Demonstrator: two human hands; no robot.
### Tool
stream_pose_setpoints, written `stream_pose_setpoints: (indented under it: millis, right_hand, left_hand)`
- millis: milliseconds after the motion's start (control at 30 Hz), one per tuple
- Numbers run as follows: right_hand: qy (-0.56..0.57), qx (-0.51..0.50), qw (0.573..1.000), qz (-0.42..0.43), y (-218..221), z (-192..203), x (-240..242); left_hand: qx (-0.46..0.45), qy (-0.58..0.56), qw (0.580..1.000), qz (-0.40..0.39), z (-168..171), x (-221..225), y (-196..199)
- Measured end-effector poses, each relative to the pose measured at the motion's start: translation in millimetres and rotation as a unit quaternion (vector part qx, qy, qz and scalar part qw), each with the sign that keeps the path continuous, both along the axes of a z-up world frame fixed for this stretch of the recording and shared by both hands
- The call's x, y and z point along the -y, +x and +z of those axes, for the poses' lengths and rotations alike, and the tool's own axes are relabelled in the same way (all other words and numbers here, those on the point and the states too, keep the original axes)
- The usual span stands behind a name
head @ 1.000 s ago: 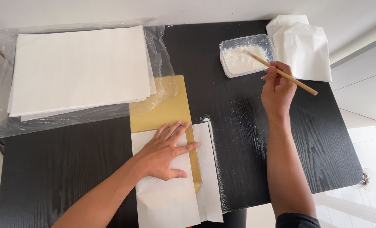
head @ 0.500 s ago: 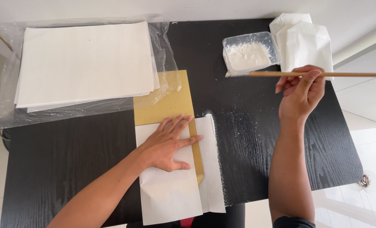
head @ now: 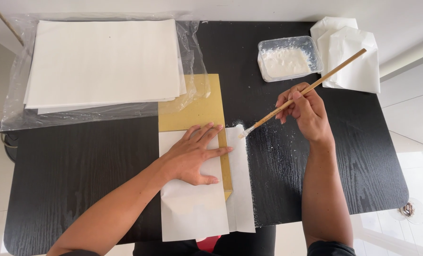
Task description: Manually assembling bags by folding paper and applying glue with a brush.
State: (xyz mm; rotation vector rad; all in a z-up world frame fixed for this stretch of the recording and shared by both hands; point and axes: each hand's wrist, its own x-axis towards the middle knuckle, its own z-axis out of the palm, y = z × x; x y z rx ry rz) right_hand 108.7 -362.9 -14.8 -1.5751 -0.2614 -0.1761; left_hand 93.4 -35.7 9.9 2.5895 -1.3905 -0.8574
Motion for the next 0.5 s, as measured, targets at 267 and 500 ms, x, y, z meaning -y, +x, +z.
stream_pose_setpoints:
  millis: [267, 500]
  right_hand:
    - [-0.068, 0.009, 0.998, 0.003, -1.8, 5.5, -8.3]
    - [-0.107, 0.018, 0.994, 0.012, -7.2, 15.9, -16.7]
  left_hand:
    - [-0.001, 0.001, 1.0, -0.006, 0.0, -2.3, 0.3]
    - [-0.006, 0.019, 1.0, -0.011, 5.1, -2.8, -0.1]
